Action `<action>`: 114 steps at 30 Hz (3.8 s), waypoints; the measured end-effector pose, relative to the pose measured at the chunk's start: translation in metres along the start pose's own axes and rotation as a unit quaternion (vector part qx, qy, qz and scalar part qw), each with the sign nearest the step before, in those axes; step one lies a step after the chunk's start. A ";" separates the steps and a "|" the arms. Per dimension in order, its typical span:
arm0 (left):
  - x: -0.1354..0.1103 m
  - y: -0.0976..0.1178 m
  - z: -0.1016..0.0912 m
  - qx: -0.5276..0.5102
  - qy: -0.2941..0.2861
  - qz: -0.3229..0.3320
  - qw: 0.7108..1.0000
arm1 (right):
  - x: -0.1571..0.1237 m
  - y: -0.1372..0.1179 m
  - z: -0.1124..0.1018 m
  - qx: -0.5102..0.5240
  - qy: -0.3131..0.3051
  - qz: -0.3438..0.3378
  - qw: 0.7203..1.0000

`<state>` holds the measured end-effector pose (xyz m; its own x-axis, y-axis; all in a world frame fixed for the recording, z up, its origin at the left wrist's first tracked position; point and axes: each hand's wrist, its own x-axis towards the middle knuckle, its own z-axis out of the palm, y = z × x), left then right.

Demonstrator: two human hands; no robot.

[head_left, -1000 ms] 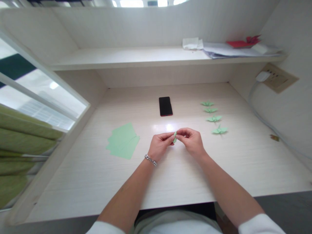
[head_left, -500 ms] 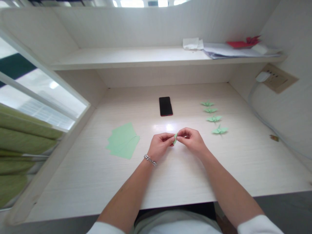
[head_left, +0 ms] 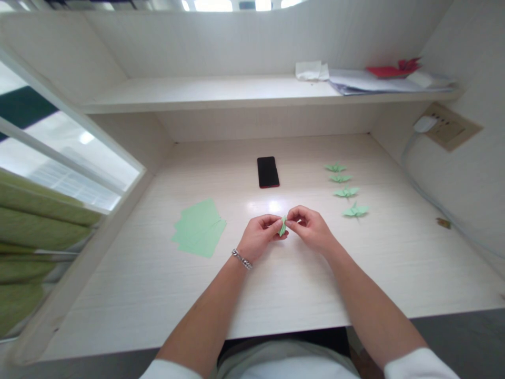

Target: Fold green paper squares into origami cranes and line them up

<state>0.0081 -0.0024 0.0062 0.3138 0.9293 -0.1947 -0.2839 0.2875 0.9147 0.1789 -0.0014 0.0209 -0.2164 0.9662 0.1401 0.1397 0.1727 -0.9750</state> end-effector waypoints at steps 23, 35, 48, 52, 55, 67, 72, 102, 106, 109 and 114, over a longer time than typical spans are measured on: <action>0.006 -0.008 -0.003 0.139 0.031 0.093 0.985 | -0.003 -0.001 -0.001 -0.194 0.040 -0.131 0.971; 0.005 -0.005 0.000 0.037 0.028 0.069 0.997 | -0.002 0.004 -0.001 -0.224 0.083 -0.191 0.952; 0.003 -0.002 0.003 0.044 0.048 0.103 0.993 | -0.004 0.001 0.004 -0.185 0.099 -0.193 0.958; 0.003 -0.002 0.003 0.048 0.061 0.122 0.989 | -0.005 -0.004 0.007 -0.119 0.091 -0.139 0.979; 0.003 -0.002 0.002 0.054 0.068 0.131 0.988 | -0.005 -0.006 0.009 -0.089 0.085 -0.105 0.987; 0.003 -0.003 0.003 0.058 0.075 0.140 0.986 | -0.004 -0.004 0.010 -0.073 0.092 -0.098 0.988; 0.003 -0.003 0.004 0.039 0.071 0.138 0.987 | -0.005 -0.006 0.011 -0.081 0.091 -0.102 0.987; 0.004 -0.005 0.008 0.018 0.063 0.141 0.988 | -0.006 -0.007 0.015 -0.101 0.094 -0.118 0.983; 0.005 -0.007 0.009 0.022 0.061 0.150 0.986 | -0.006 -0.006 0.016 -0.101 0.094 -0.116 0.984; 0.005 -0.007 0.009 0.021 0.069 0.156 0.985 | -0.006 -0.005 0.015 -0.093 0.091 -0.104 0.986; 0.004 -0.006 0.010 0.032 0.080 0.160 0.983 | -0.004 -0.003 0.014 -0.081 0.087 -0.075 0.990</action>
<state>0.0199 -0.0028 0.0035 0.0688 0.9959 0.0589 -0.2857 -0.0369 0.9576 0.1661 -0.0086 0.0208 -0.0793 0.9433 0.3223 0.2752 0.3315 -0.9024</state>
